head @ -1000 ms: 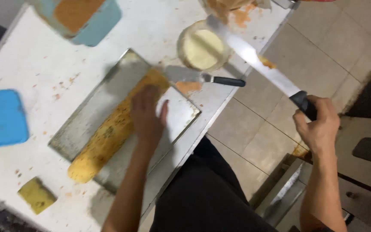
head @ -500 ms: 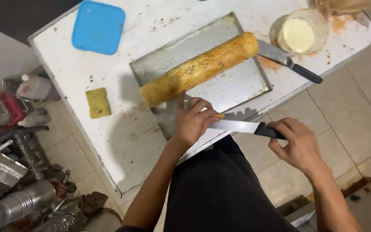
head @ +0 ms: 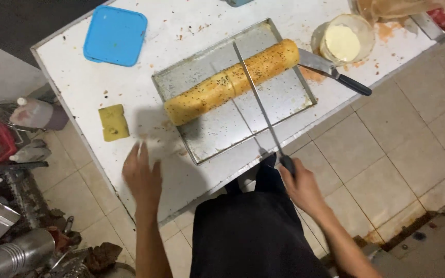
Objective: Spreading crumbs on a cake sheet, rolling it into a log, cutting it into slices, and dipping the slices in frosting.
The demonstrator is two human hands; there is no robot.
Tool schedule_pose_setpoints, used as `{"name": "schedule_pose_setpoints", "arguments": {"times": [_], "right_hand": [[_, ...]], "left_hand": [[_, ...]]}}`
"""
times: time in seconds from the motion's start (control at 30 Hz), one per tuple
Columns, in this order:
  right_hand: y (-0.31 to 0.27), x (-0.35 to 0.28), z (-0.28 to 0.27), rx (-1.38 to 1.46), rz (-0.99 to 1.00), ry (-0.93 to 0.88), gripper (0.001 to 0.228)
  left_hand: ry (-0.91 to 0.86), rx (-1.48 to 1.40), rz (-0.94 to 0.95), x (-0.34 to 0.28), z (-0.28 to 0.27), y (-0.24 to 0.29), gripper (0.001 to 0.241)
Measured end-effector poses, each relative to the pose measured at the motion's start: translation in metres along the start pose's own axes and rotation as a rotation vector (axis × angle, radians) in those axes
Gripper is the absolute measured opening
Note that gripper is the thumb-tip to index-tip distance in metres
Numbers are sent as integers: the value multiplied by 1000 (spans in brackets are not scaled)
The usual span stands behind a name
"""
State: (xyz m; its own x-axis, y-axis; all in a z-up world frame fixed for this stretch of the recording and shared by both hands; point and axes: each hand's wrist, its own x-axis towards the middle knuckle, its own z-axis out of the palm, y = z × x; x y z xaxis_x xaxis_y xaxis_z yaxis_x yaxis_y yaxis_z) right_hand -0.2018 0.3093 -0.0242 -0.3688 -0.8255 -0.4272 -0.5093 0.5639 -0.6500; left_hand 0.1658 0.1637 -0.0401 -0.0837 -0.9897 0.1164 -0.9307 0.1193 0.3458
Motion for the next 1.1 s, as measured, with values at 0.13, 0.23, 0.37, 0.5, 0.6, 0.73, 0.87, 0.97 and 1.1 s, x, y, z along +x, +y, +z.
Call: {"name": "schedule_pose_setpoints", "arguments": {"times": [0.13, 0.23, 0.37, 0.5, 0.6, 0.73, 0.87, 0.97, 1.1], "right_hand": [[-18, 28, 26, -98, -74, 57, 36], [-20, 40, 34, -106, -119, 84, 34], [-26, 47, 30, -137, -137, 33, 37], [-17, 55, 30, -136, -133, -32, 39], [-21, 52, 23, -100, -106, -64, 39], [-12, 53, 22, -97, -112, -116, 40], [-18, 53, 12, -69, -90, -151, 39], [-18, 51, 11, -77, -104, -157, 39], [-16, 50, 11, -108, -108, -175, 40]], "left_hand": [[420, -203, 469, 57, 84, 64, 52], [124, -366, 398, 103, 128, 125, 57], [163, -124, 371, 145, 148, 167, 50], [-99, -84, 124, 167, 186, 173, 48], [-199, -80, 69, 169, 173, 180, 46], [-218, -81, 41, 167, 174, 177, 47], [-261, -56, 37, 173, 175, 177, 49], [-269, -71, 39, 167, 169, 180, 49], [-270, -80, 54, 163, 159, 185, 47]]}}
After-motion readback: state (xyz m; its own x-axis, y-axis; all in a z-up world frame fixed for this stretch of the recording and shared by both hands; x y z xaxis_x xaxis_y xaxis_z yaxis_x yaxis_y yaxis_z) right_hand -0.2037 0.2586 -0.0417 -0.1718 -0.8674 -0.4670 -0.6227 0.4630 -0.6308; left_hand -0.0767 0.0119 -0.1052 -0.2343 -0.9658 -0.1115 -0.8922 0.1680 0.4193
